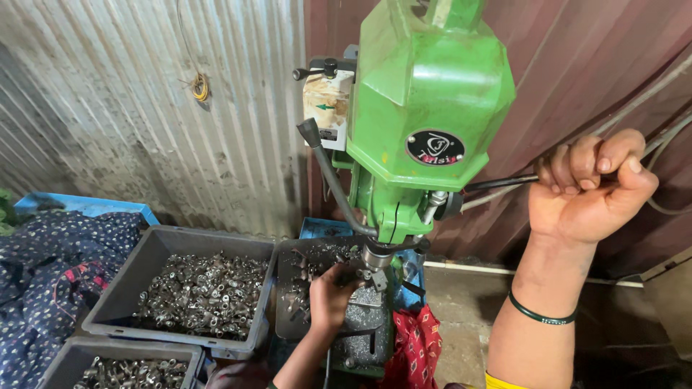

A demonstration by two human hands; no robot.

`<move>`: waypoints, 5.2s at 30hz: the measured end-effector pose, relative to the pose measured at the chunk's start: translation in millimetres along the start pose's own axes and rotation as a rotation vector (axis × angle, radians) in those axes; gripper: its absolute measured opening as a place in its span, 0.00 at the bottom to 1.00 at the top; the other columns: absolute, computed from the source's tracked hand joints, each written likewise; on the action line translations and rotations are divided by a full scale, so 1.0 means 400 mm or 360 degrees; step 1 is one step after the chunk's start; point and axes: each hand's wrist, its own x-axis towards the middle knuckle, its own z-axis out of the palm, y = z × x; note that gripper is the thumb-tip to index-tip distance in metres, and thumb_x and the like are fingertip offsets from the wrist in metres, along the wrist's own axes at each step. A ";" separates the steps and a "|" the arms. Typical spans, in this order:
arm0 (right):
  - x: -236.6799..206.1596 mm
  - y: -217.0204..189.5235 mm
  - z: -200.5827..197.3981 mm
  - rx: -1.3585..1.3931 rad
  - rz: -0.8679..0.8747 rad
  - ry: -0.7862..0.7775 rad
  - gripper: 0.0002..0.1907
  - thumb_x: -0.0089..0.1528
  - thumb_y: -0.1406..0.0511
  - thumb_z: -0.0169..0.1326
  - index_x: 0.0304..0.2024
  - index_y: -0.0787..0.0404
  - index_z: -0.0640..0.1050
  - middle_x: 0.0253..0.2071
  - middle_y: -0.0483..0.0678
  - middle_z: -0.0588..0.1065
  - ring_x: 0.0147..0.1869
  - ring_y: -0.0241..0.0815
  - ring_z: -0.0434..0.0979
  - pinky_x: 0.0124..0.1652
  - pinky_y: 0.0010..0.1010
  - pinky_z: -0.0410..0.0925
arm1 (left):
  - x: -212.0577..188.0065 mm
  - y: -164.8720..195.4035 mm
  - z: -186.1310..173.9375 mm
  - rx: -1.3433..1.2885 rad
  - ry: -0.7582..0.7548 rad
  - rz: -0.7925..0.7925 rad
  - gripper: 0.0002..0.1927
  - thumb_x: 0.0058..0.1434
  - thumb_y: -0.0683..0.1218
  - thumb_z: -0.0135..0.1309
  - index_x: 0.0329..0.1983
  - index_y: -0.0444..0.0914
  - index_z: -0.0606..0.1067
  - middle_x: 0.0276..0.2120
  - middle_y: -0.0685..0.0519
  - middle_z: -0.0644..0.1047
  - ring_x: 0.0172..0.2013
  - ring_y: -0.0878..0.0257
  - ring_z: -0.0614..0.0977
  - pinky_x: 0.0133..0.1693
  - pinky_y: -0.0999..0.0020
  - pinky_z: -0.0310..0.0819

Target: The person picks small metal fittings one at a time from a bin, places each under the drill press, and pulls the machine lever to drill holes, returning drilled parts to the bin and repeating the cycle.

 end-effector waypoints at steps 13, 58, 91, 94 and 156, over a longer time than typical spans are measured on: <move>-0.226 -0.032 -0.019 -0.0018 -0.0074 0.0011 0.20 0.67 0.54 0.47 0.26 0.57 0.62 0.19 0.45 0.58 0.25 0.39 0.54 0.34 0.32 0.56 | 0.002 0.024 0.018 0.0422 0.0034 -0.0026 0.16 0.51 0.48 0.68 0.44 0.43 0.83 0.39 0.50 0.84 0.37 0.56 0.87 0.40 0.62 0.79; -0.026 0.012 -0.002 -0.0157 -0.0049 0.0110 0.23 0.75 0.51 0.44 0.31 0.55 0.59 0.20 0.39 0.53 0.23 0.32 0.47 0.29 0.26 0.48 | -0.024 -0.075 0.018 -0.0146 0.0157 0.0130 0.09 0.56 0.38 0.61 0.40 0.38 0.84 0.36 0.49 0.87 0.37 0.59 0.88 0.43 0.67 0.79; -0.213 0.007 -0.046 -0.0281 -0.0286 0.0061 0.24 0.69 0.45 0.47 0.29 0.51 0.58 0.17 0.40 0.53 0.22 0.36 0.49 0.27 0.30 0.55 | 0.030 -0.060 -0.018 0.0720 0.0097 0.0541 0.08 0.52 0.45 0.64 0.35 0.41 0.81 0.41 0.53 0.83 0.48 0.46 0.77 0.56 0.48 0.63; -0.084 0.001 -0.040 -0.0168 -0.0037 0.0101 0.25 0.74 0.47 0.47 0.32 0.55 0.58 0.21 0.41 0.54 0.23 0.34 0.47 0.28 0.27 0.50 | 0.046 -0.052 -0.065 0.0583 -0.0111 0.0521 0.04 0.57 0.45 0.61 0.36 0.45 0.83 0.37 0.55 0.85 0.41 0.55 0.83 0.61 0.50 0.63; -0.338 0.030 -0.035 -0.0014 -0.0321 -0.0055 0.20 0.68 0.53 0.45 0.26 0.56 0.63 0.19 0.43 0.59 0.27 0.38 0.55 0.37 0.32 0.59 | 0.042 -0.059 -0.015 0.0579 0.0307 0.0416 0.11 0.49 0.40 0.65 0.37 0.43 0.82 0.43 0.53 0.81 0.52 0.48 0.76 0.55 0.52 0.65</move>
